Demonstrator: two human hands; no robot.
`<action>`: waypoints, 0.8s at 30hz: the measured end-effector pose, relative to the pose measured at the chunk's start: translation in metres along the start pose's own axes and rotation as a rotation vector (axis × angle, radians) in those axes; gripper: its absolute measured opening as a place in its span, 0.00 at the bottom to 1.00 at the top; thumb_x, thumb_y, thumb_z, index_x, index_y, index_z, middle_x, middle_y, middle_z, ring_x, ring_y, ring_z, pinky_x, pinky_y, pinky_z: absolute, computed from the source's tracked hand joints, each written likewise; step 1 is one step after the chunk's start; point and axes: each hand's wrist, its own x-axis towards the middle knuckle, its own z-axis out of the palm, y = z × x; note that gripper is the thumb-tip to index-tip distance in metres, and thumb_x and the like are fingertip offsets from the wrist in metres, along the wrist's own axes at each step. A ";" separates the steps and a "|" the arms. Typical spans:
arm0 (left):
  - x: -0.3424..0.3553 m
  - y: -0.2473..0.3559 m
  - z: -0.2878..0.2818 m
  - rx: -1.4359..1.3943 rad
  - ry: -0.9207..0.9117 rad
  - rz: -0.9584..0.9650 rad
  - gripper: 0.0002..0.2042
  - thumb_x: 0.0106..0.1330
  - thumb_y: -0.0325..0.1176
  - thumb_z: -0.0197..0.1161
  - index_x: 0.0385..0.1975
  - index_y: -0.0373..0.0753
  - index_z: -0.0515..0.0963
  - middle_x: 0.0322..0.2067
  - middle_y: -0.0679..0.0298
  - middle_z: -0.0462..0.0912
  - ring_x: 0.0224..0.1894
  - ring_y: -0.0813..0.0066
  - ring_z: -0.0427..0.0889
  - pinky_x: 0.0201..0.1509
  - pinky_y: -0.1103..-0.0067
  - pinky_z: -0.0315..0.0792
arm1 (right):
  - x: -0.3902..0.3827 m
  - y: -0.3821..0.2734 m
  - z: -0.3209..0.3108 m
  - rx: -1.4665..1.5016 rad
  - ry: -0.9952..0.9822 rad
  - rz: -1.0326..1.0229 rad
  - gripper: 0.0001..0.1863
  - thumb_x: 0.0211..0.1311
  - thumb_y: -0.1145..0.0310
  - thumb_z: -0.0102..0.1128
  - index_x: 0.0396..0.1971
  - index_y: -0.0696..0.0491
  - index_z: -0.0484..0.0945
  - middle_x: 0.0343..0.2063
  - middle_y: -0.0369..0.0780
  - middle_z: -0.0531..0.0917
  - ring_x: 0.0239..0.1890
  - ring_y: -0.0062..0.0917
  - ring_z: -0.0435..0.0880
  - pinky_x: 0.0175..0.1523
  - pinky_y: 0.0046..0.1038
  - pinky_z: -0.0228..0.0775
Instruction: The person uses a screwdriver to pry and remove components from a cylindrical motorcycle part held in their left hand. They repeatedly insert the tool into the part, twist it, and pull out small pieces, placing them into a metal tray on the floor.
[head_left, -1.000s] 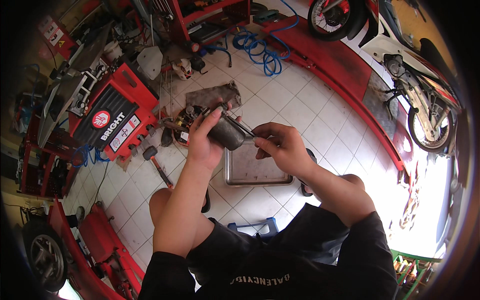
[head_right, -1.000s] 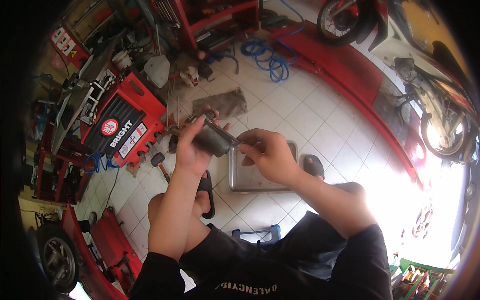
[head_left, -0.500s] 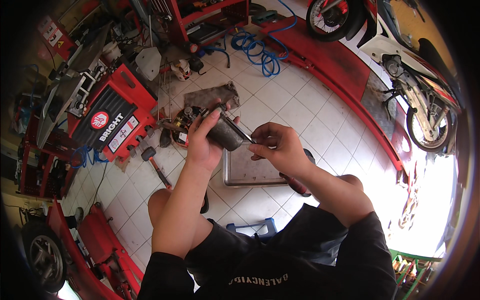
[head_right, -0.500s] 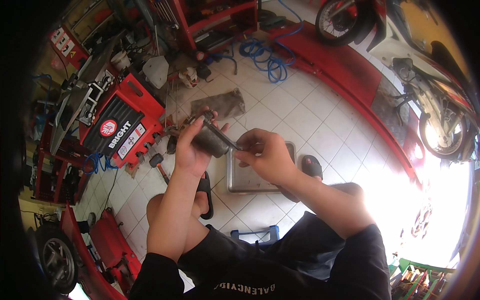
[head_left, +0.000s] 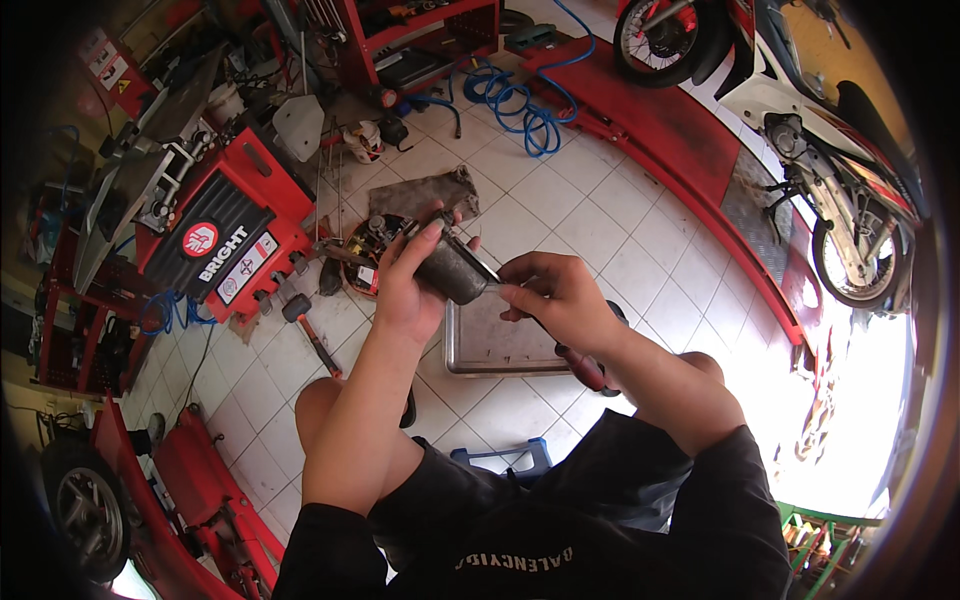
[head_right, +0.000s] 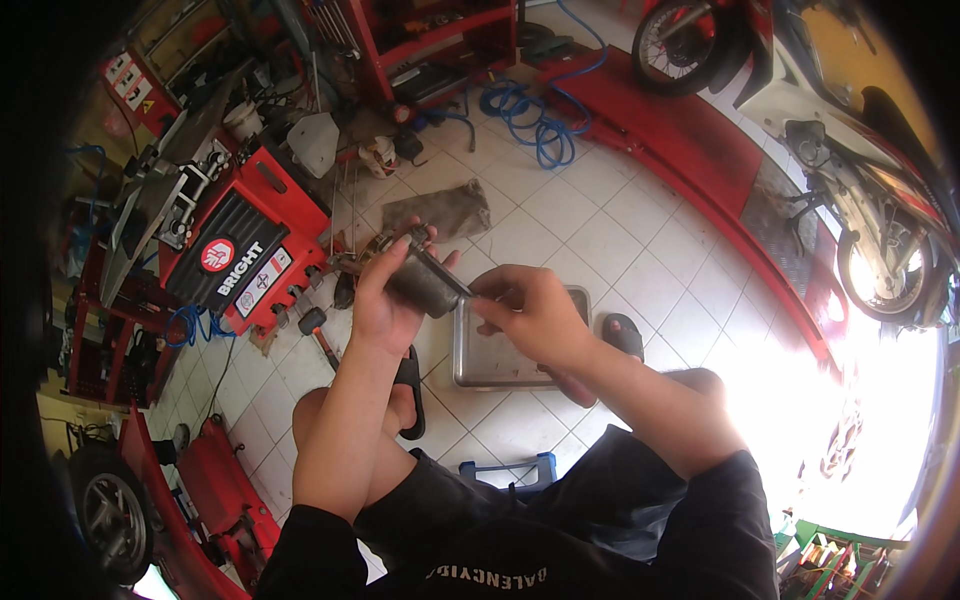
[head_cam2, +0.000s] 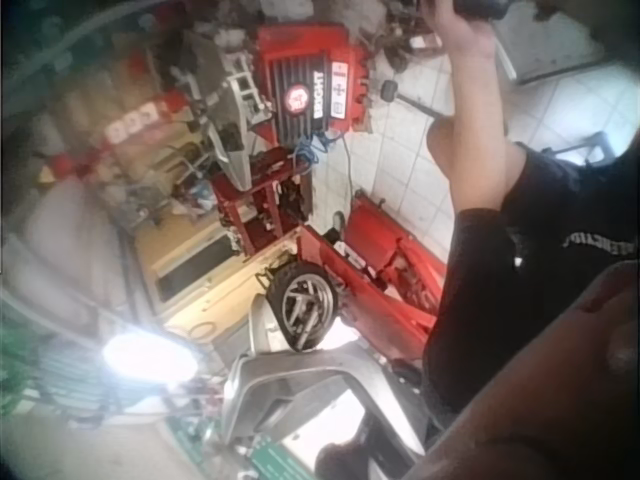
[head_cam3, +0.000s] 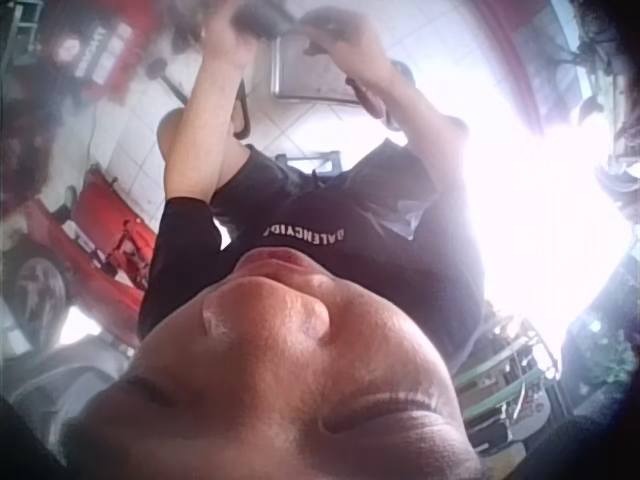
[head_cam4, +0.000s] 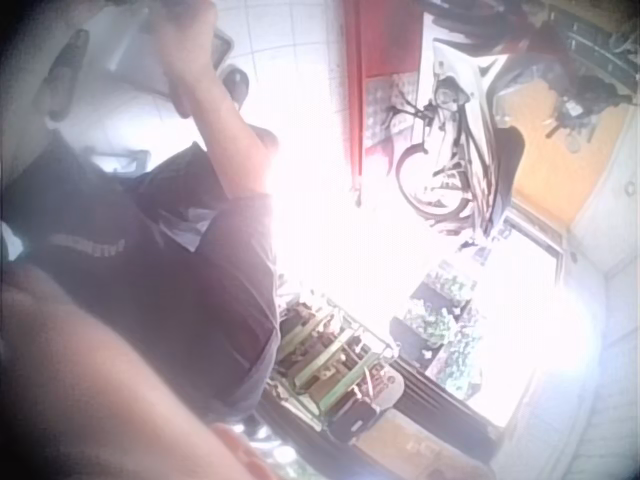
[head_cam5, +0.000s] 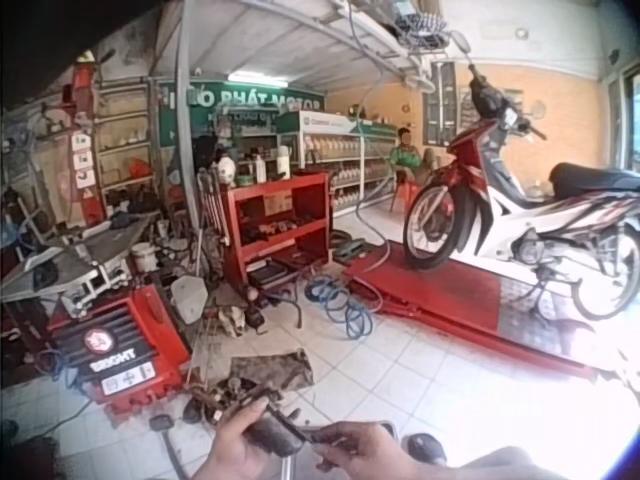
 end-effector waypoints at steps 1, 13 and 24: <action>0.000 0.000 0.000 -0.002 -0.010 -0.001 0.23 0.70 0.34 0.65 0.62 0.34 0.72 0.51 0.58 0.78 0.46 0.72 0.81 0.73 0.52 0.67 | 0.000 0.002 -0.001 -0.037 0.009 -0.041 0.13 0.67 0.77 0.65 0.48 0.66 0.80 0.36 0.43 0.86 0.35 0.25 0.89 0.42 0.26 0.82; 0.002 -0.012 -0.001 -0.123 -0.043 -0.017 0.26 0.66 0.27 0.72 0.63 0.39 0.71 0.57 0.55 0.78 0.54 0.67 0.78 0.68 0.53 0.75 | -0.004 0.000 0.000 0.116 0.094 -0.038 0.14 0.62 0.81 0.67 0.48 0.65 0.80 0.36 0.42 0.85 0.34 0.28 0.91 0.36 0.26 0.82; -0.010 -0.037 0.001 -0.098 -0.060 0.215 0.46 0.63 0.25 0.74 0.77 0.44 0.50 0.71 0.48 0.62 0.61 0.52 0.76 0.73 0.59 0.67 | -0.017 -0.017 0.002 -0.125 0.119 -0.186 0.16 0.60 0.87 0.67 0.48 0.65 0.78 0.35 0.43 0.83 0.31 0.28 0.91 0.31 0.26 0.81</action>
